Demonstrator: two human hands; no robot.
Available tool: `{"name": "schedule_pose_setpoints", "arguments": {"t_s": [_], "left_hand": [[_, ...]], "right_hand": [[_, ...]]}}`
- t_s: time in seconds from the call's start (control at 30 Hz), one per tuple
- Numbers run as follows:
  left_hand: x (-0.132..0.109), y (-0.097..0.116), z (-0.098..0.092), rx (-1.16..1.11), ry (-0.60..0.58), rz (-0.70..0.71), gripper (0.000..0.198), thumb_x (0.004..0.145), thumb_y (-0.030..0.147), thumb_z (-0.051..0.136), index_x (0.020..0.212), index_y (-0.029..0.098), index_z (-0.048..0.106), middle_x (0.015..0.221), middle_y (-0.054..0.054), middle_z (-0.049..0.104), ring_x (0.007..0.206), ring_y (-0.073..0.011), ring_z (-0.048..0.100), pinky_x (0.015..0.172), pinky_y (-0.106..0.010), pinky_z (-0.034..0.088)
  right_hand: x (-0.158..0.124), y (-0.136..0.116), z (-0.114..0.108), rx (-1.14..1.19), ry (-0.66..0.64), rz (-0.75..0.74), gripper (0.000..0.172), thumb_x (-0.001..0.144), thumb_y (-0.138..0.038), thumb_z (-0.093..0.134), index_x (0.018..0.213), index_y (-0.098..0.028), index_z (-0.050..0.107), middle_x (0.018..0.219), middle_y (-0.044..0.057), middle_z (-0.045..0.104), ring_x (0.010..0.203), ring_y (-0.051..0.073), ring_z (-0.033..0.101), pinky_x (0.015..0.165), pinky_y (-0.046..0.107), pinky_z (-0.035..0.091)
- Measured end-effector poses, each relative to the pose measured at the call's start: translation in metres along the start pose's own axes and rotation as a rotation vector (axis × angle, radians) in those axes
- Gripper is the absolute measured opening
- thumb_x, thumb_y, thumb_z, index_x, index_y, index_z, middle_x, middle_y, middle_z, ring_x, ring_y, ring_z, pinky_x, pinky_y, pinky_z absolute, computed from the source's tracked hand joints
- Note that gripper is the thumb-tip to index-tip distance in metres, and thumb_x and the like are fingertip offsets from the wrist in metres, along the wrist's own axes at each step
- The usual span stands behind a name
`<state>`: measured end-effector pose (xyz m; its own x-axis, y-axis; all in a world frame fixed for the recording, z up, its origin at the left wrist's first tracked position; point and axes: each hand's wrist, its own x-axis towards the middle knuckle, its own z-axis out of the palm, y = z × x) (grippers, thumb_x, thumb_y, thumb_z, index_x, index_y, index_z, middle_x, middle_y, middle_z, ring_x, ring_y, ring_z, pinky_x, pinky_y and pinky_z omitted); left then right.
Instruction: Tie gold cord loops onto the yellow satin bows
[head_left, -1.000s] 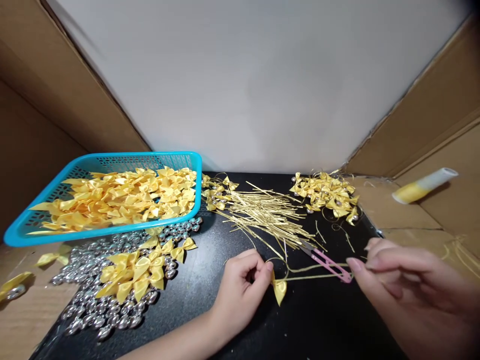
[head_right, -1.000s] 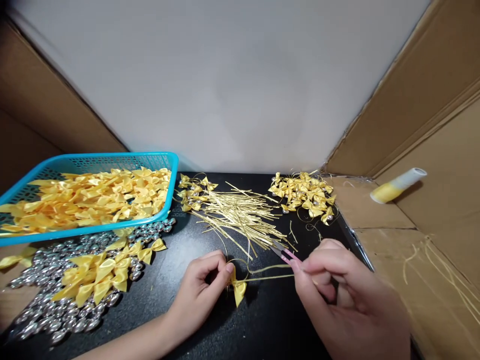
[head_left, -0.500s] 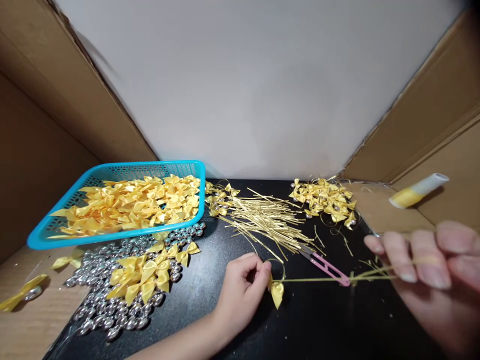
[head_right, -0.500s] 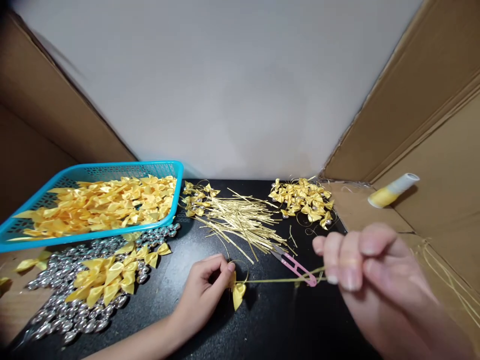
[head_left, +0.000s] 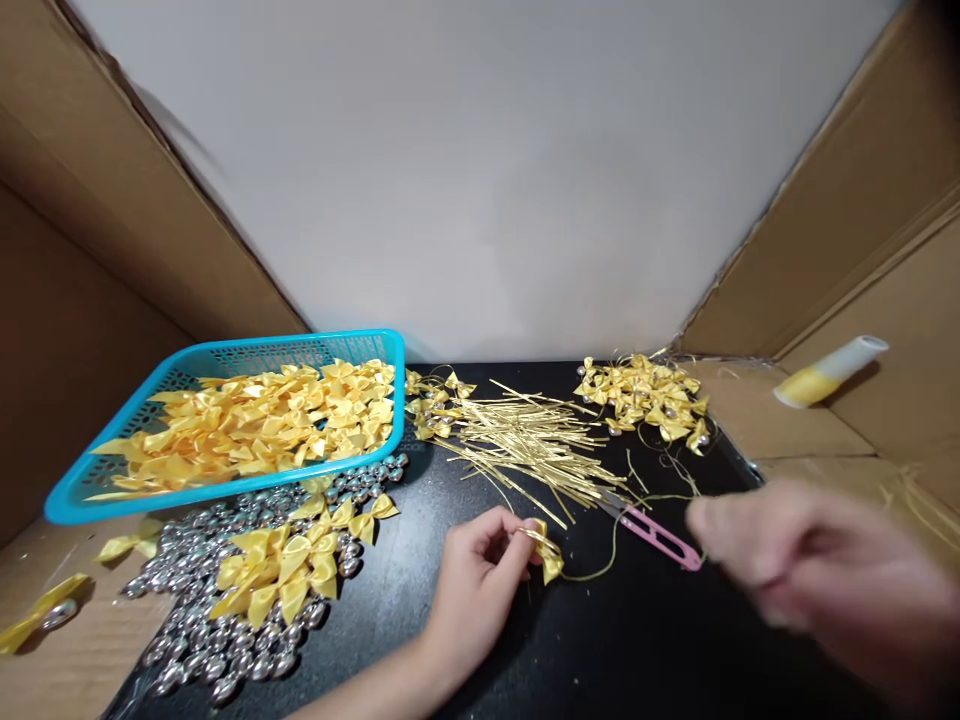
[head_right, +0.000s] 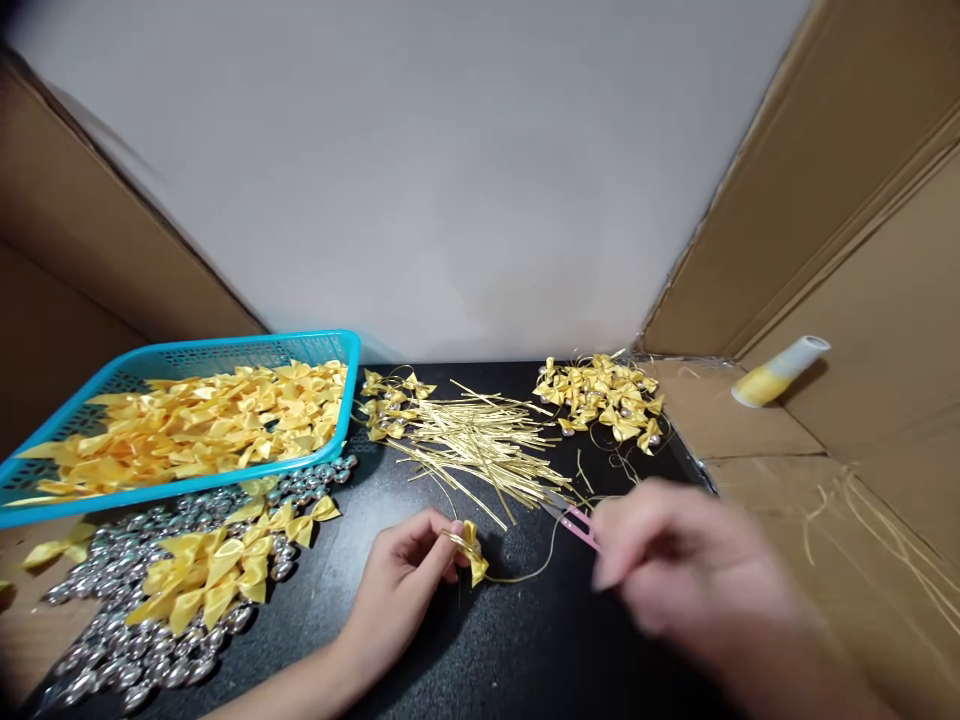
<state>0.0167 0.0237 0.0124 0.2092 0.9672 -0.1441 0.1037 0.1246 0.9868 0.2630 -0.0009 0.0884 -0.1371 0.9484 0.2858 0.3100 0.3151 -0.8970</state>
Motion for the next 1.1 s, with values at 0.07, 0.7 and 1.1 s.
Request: {"name": "schedule_pose_setpoints", "arguments": {"t_s": [0.07,0.7,1.1], "left_hand": [[0.0,0.001,0.001,0.008,0.005,-0.001,0.032,0.088,0.038,0.058,0.066,0.015,0.061,0.06,-0.003,0.065,0.056,-0.0135,0.056,0.054,-0.021,0.042],[0.003,0.014,-0.009,0.088,-0.139,0.051,0.013,0.08,0.025,0.063,0.083,0.017,0.072,0.067,-0.002,0.063,0.059,-0.0133,0.052,0.055,-0.023,0.041],[-0.001,0.012,-0.002,0.319,-0.078,0.293,0.007,0.077,0.019,0.068,0.071,0.016,0.066,0.064,0.0,0.053,0.054,-0.0113,0.047,0.047,-0.021,0.035]], "right_hand": [[-0.004,-0.009,0.043,-0.231,-0.13,-0.12,0.003,0.081,-0.025,0.067,0.081,-0.027,0.068,0.056,-0.001,0.061,0.052,0.016,0.057,0.057,0.032,0.043],[-0.004,0.037,0.091,0.054,-0.11,0.278,0.018,0.087,-0.022,0.055,0.072,-0.018,0.064,0.063,-0.001,0.056,0.06,0.013,0.05,0.057,0.025,0.04],[-0.005,0.035,0.092,0.22,-0.138,0.386,0.026,0.088,-0.034,0.056,0.071,-0.018,0.066,0.066,0.0,0.059,0.064,0.014,0.054,0.061,0.025,0.044]]}}
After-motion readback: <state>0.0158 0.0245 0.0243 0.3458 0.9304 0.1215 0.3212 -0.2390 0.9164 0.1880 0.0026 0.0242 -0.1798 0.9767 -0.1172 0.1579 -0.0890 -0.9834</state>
